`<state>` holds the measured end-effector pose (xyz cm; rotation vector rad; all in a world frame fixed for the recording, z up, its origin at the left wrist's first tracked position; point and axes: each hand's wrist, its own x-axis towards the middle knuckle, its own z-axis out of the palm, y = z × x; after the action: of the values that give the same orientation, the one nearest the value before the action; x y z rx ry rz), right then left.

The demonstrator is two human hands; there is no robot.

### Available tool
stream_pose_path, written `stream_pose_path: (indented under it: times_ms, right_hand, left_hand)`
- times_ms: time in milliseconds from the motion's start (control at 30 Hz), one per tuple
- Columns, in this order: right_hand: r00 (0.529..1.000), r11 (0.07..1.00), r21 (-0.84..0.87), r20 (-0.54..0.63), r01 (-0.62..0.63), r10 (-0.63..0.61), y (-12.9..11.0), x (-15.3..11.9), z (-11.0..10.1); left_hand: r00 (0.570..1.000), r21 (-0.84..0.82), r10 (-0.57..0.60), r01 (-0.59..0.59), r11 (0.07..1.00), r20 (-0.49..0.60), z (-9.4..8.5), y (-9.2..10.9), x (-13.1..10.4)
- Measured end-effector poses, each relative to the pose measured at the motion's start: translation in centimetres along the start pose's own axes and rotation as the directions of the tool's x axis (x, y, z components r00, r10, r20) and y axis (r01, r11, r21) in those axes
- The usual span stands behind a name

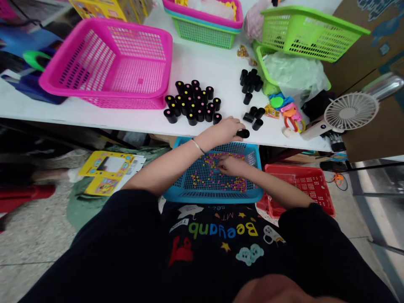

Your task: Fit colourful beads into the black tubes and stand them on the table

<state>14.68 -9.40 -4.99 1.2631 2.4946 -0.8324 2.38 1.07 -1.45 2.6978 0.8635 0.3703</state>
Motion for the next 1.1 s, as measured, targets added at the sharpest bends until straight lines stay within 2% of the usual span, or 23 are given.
stream_pose_path:
  times_ms: [67,100,133,200,267,300,333,433,533,667,733,867,1033,1100]
  right_hand:
    - [0.99,0.992,0.112,-0.13,0.063,-0.049,0.3,-2.1,-0.8]
    - [0.971,0.981,0.176,-0.235,0.085,-0.042,0.4,-3.1,-1.4]
    - [0.937,0.968,0.232,-0.348,0.094,-0.008,0.7,-3.9,-2.1]
    - [0.832,0.952,0.301,-0.543,0.062,0.117,1.2,-5.0,-3.5]
    - [0.74,0.946,0.324,-0.637,0.004,0.215,1.9,-5.1,-4.9]
    - [0.72,0.947,0.32,-0.652,-0.02,0.235,2.2,-4.8,-5.5]
    - [0.719,0.951,0.307,-0.653,-0.037,0.239,2.4,-4.5,-5.9]
    - [0.753,0.966,0.249,-0.624,-0.065,0.211,2.8,-3.3,-6.8]
    - [0.756,0.962,0.247,-0.607,-0.113,0.244,2.7,-2.8,-7.4]
    - [0.757,0.884,0.441,-0.522,-0.155,0.393,2.6,-2.5,-8.0]
    - [0.767,0.786,0.605,-0.444,-0.125,0.464,2.7,-2.2,-8.0]
    - [0.739,0.538,0.843,-0.376,0.022,0.559,3.2,-1.6,-7.4]
    - [0.75,0.182,0.981,-0.165,0.06,0.641,3.4,-0.8,-7.2]
    - [0.743,0.091,0.994,-0.111,0.068,0.66,3.4,-0.5,-7.3]
  left_hand:
    - [0.999,-0.129,-0.036,0.035,0.991,-0.006,0.3,-0.6,-1.8]
    - [0.998,-0.176,-0.052,0.048,0.983,-0.02,0.4,-1.0,-2.7]
    - [0.997,-0.214,-0.062,0.053,0.975,-0.038,0.7,-1.3,-3.4]
    - [0.994,-0.276,-0.059,0.033,0.961,-0.089,1.1,-2.0,-4.3]
    - [0.987,-0.317,-0.052,0.002,0.948,-0.149,1.7,-2.4,-4.5]
    - [0.982,-0.327,-0.058,-0.003,0.945,-0.177,2.0,-2.5,-4.5]
    - [0.977,-0.33,-0.07,0.0,0.944,-0.202,2.3,-2.6,-4.3]
    - [0.963,-0.324,-0.1,0.014,0.946,-0.251,2.9,-2.6,-3.8]
    - [0.957,-0.317,-0.085,-0.008,0.948,-0.278,3.2,-2.8,-3.6]
    - [0.954,-0.316,-0.051,-0.047,0.948,-0.297,3.2,-3.1,-3.7]
    - [0.954,-0.322,-0.051,-0.048,0.946,-0.295,3.2,-3.2,-3.7]
    - [0.96,-0.345,-0.042,-0.059,0.937,-0.278,3.0,-3.2,-3.6]
    - [0.952,-0.367,-0.02,-0.098,0.925,-0.305,3.2,-3.3,-3.4]
    - [0.951,-0.374,-0.015,-0.107,0.921,-0.308,3.3,-3.3,-3.4]
